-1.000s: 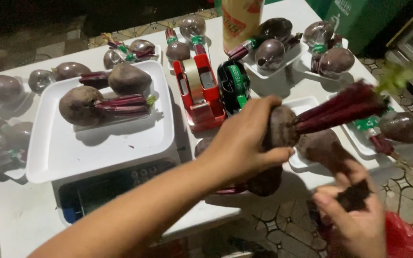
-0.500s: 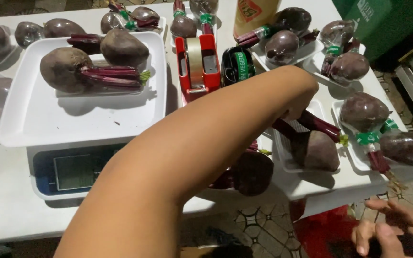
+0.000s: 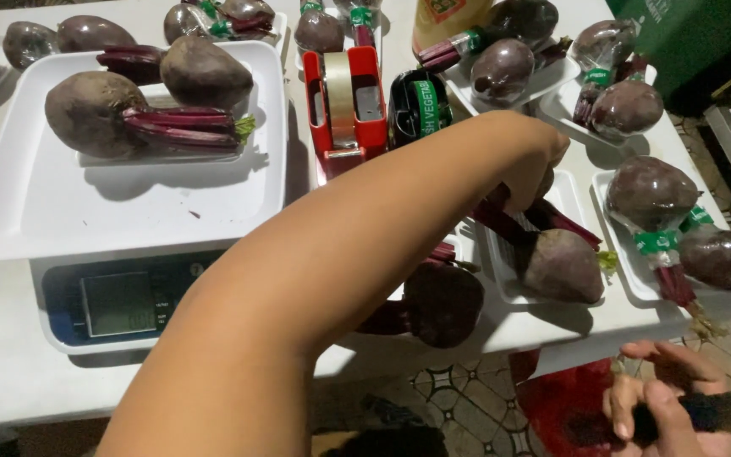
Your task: The person wraps individual beets in plastic film, secures them with tape using a dispenser, and places them on white trays, sometimes using a digital scale.
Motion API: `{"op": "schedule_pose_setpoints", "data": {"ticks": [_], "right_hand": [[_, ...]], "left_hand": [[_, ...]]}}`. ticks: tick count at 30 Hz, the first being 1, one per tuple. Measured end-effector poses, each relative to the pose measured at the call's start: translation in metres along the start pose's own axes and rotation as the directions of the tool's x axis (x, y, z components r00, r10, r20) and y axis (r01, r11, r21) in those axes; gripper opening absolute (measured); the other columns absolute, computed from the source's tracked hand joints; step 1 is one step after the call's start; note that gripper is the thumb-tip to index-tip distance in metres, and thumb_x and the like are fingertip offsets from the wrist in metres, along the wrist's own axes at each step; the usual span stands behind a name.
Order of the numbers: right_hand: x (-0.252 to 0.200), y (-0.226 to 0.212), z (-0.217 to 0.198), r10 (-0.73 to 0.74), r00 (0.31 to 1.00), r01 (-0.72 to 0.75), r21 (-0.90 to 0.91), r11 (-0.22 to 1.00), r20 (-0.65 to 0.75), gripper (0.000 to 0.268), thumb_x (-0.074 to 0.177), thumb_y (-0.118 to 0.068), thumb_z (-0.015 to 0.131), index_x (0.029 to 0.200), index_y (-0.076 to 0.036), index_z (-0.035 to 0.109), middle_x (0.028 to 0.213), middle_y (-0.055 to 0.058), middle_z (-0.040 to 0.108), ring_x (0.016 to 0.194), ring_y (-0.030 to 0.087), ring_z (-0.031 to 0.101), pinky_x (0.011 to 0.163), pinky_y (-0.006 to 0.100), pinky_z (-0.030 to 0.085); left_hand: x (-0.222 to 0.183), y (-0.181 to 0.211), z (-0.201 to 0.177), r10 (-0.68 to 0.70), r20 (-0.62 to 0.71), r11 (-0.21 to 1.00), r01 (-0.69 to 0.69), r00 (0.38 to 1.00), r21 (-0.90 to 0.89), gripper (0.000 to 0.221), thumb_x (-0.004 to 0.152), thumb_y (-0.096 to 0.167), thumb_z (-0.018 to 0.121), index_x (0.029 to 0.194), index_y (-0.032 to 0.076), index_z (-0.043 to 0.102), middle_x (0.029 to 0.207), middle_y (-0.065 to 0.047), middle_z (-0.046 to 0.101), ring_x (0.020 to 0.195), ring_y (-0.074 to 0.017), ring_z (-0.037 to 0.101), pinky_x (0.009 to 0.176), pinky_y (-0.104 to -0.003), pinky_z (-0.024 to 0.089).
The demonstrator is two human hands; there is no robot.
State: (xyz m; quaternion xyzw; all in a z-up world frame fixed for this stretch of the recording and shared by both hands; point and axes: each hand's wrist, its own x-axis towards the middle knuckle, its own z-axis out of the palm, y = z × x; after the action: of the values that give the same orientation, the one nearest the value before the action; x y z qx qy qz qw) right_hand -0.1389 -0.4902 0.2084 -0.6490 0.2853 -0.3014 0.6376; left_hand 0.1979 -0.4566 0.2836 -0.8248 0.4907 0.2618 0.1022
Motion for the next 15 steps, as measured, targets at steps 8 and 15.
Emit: {"op": "schedule_pose_setpoints", "data": {"ticks": [8,15], "right_hand": [[0.001,0.002,0.000,-0.088,0.994,0.086,0.035,0.996,0.066,0.039,0.104,-0.016,0.051,0.139,0.000,0.049,0.130,0.021,0.059,0.045,0.017,0.038,0.052,0.032,0.036],[0.006,0.000,-0.008,-0.123,0.992,0.122,0.019,0.992,0.041,0.037,0.099,-0.016,0.057,0.134,-0.006,0.055,0.121,0.015,0.064,0.043,0.014,0.038,0.045,0.026,0.034]], "left_hand": [[-0.041,0.002,0.003,0.001,-0.094,0.999,-0.004,0.996,-0.034,0.092,0.077,0.041,0.079,0.151,0.023,0.028,0.140,-0.005,0.054,0.114,-0.0293,0.063,0.080,-0.047,0.056],[-0.126,-0.023,0.004,0.140,-0.580,0.986,-0.166,0.802,0.010,0.065,0.090,0.040,0.071,0.141,0.012,0.040,0.126,-0.015,0.053,0.108,-0.0391,0.059,0.071,-0.057,0.054]]}}
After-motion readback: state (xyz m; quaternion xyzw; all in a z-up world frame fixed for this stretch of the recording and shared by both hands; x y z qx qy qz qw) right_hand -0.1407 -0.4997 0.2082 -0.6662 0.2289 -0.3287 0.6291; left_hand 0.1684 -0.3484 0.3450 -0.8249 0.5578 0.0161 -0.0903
